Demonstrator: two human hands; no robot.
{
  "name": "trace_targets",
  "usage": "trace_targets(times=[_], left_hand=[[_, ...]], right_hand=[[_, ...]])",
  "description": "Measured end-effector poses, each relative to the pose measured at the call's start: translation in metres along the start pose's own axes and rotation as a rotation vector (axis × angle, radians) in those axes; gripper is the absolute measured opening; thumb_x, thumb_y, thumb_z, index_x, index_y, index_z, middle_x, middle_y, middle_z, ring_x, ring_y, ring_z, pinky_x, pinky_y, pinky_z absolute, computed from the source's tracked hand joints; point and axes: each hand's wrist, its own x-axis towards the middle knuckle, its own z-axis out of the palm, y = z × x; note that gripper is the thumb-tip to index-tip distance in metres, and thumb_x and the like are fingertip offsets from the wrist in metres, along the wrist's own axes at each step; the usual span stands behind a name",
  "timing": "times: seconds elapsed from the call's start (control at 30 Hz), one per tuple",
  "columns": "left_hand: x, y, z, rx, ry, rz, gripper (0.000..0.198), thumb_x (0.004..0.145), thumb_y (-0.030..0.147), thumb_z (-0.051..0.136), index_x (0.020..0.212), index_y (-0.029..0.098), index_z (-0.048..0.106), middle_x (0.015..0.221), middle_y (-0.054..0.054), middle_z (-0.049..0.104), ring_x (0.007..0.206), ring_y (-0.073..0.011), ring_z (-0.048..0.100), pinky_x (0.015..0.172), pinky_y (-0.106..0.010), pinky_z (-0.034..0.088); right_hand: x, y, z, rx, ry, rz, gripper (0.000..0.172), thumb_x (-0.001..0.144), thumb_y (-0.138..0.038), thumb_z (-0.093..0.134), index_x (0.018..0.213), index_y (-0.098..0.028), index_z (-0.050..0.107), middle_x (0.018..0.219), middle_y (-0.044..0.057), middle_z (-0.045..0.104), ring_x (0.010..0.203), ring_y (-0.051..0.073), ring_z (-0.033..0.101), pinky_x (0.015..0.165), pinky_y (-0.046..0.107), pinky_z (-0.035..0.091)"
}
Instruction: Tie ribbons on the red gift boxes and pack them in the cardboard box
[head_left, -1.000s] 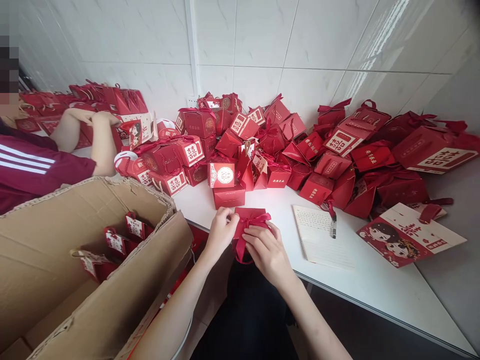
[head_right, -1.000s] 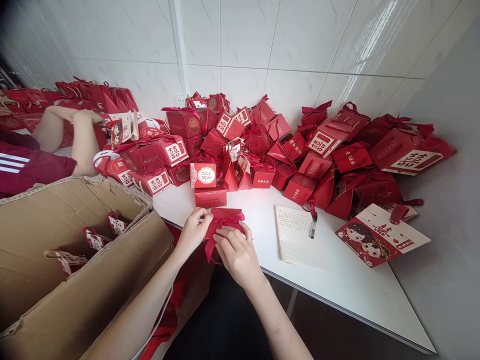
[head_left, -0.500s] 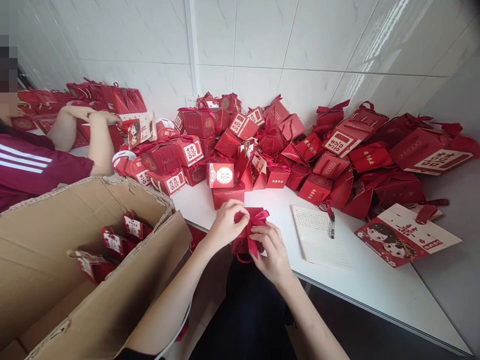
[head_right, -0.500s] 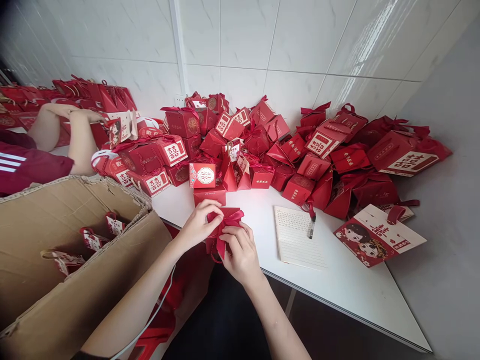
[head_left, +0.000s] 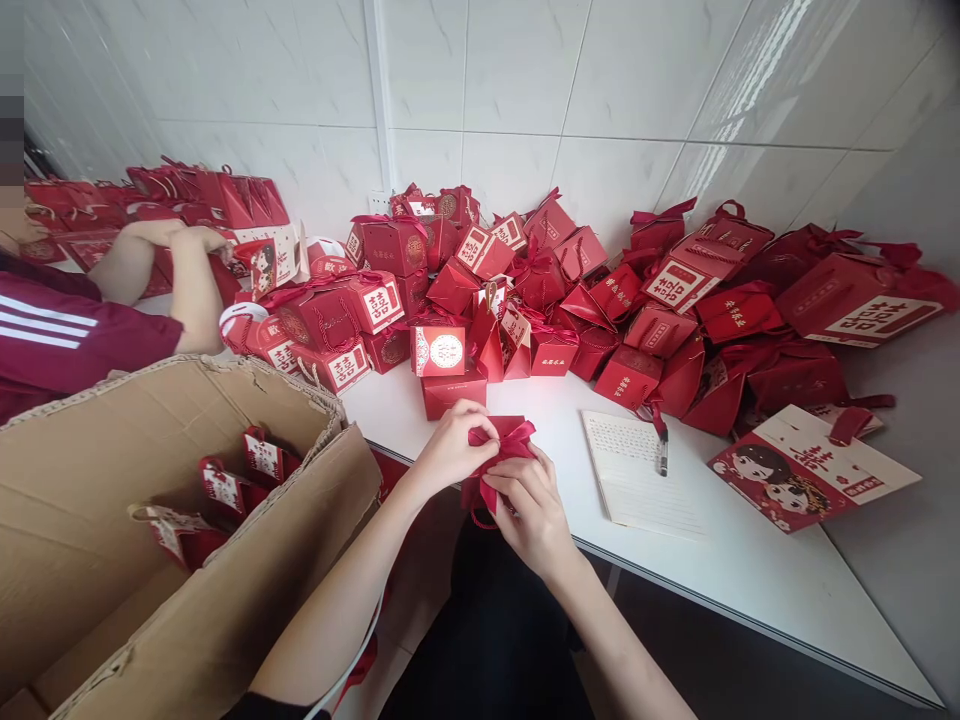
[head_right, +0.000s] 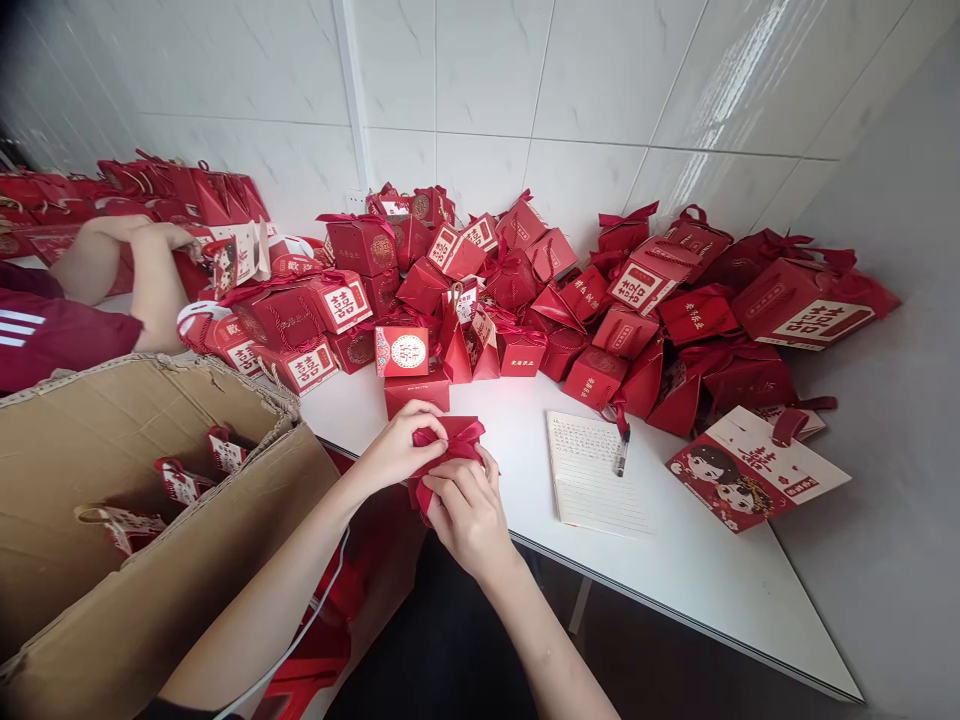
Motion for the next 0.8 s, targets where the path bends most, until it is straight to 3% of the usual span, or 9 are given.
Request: trace_targets(times=[0.33, 0.43, 0.53, 0.6, 0.67, 0.73, 0.8], left_hand=[[0.002, 0.000, 0.002, -0.001, -0.003, -0.038, 0.009, 0.068, 0.014, 0.061, 0.064, 0.021, 0.065, 0.102, -0.005, 0.054, 0.101, -0.0234, 0.055, 0.095, -0.043, 0.041], [0.002, 0.000, 0.002, -0.003, -0.002, -0.045, 0.009, 0.068, 0.014, 0.061, 0.064, 0.020, 0.065, 0.102, -0.005, 0.053, 0.101, -0.0233, 0.054, 0.095, -0.043, 0.040], [0.002, 0.001, 0.001, 0.003, -0.017, -0.054, 0.009, 0.070, 0.014, 0.060, 0.066, 0.020, 0.066, 0.103, -0.005, 0.052, 0.102, -0.0233, 0.053, 0.097, -0.043, 0.039], [0.002, 0.001, 0.000, 0.002, -0.043, -0.055, 0.008, 0.071, 0.017, 0.059, 0.069, 0.020, 0.066, 0.103, -0.005, 0.052, 0.104, -0.0235, 0.052, 0.098, -0.043, 0.038], [0.002, 0.001, -0.001, -0.009, -0.066, -0.060, 0.008, 0.072, 0.020, 0.058, 0.071, 0.021, 0.066, 0.105, -0.004, 0.051, 0.105, -0.0236, 0.052, 0.099, -0.043, 0.037], [0.001, 0.000, -0.001, -0.025, -0.072, -0.066, 0.008, 0.072, 0.023, 0.058, 0.072, 0.022, 0.066, 0.104, -0.004, 0.051, 0.106, -0.0236, 0.051, 0.100, -0.042, 0.036], [0.002, -0.002, -0.001, -0.039, -0.067, -0.071, 0.008, 0.072, 0.024, 0.058, 0.072, 0.021, 0.066, 0.104, -0.004, 0.050, 0.106, -0.0237, 0.051, 0.100, -0.042, 0.035]], right_hand=[[0.001, -0.005, 0.004, -0.028, 0.010, -0.043, 0.018, 0.084, -0.010, 0.051, 0.094, -0.023, 0.057, 0.081, 0.002, 0.066, 0.077, 0.017, 0.059, 0.100, 0.053, 0.030], [0.004, -0.010, -0.001, -0.015, -0.010, -0.051, 0.018, 0.083, -0.009, 0.051, 0.093, -0.023, 0.058, 0.080, 0.001, 0.066, 0.077, 0.016, 0.059, 0.103, 0.051, 0.026], [0.004, -0.005, -0.012, 0.044, -0.031, -0.001, 0.014, 0.082, -0.020, 0.051, 0.095, -0.023, 0.058, 0.085, 0.003, 0.066, 0.083, 0.020, 0.059, 0.102, 0.052, 0.026], [0.003, 0.008, -0.021, 0.051, 0.028, 0.206, 0.021, 0.084, -0.032, 0.046, 0.097, -0.021, 0.057, 0.091, 0.007, 0.063, 0.089, 0.023, 0.057, 0.094, 0.050, 0.033], [0.001, 0.026, -0.028, 0.050, 0.023, 0.562, 0.029, 0.086, -0.042, 0.039, 0.091, -0.019, 0.057, 0.089, 0.009, 0.062, 0.088, 0.025, 0.056, 0.083, 0.043, 0.040], [0.002, 0.040, -0.032, 0.153, -0.145, 0.859, 0.039, 0.085, -0.052, 0.037, 0.074, -0.020, 0.055, 0.074, 0.006, 0.060, 0.077, 0.023, 0.055, 0.073, 0.036, 0.041], [0.003, 0.047, -0.033, 0.340, -0.315, 0.983, 0.045, 0.080, -0.060, 0.042, 0.061, -0.020, 0.050, 0.060, 0.002, 0.054, 0.065, 0.019, 0.052, 0.068, 0.032, 0.040]])
